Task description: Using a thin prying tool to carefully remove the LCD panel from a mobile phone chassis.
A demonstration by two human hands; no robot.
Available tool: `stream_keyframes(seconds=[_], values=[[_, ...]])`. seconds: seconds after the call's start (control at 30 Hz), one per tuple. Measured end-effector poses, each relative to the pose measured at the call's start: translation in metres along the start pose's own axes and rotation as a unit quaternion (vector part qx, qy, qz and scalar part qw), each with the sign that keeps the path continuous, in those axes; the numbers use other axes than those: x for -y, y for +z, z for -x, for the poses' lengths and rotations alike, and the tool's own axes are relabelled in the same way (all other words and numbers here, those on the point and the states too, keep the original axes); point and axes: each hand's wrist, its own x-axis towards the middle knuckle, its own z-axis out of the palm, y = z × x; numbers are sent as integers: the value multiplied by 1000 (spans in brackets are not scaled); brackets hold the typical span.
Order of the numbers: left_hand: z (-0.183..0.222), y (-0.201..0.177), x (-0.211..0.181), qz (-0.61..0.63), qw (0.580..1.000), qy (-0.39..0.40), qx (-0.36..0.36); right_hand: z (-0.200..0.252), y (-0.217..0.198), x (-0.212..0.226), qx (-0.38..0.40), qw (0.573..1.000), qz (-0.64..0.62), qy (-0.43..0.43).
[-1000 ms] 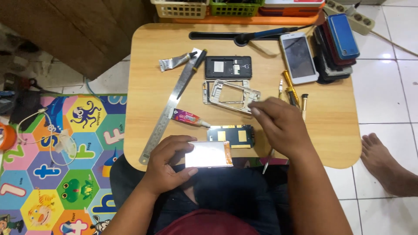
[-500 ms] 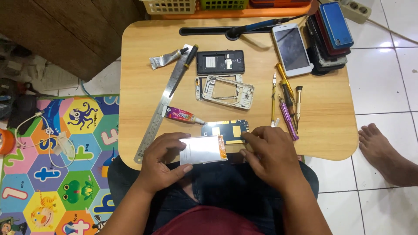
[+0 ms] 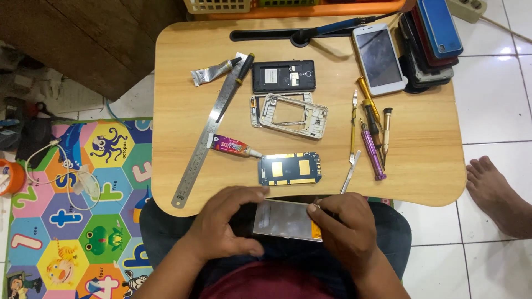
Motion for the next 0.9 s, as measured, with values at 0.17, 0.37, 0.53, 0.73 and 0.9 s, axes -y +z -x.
stream_keyframes(seconds=[0.17, 0.37, 0.53, 0.73, 0.9], values=[[-15, -23, 28, -245, 969, 17, -34, 11, -7, -6, -10, 1000, 24, 16], [-49, -39, 49, -475, 878, 34, -47, 18, -5, -9, -10, 998, 49, 28], [-50, -41, 48, -460, 883, 70, -65, 20, -3, -21, 7, 998, 59, 28], [-41, -29, 6, 8, 960, -221, -173, -5, 23, -49, -45, 991, 124, -9], [-32, -17, 5, 25, 959, -234, -156, -28, 27, -46, 24, 987, 154, -39]])
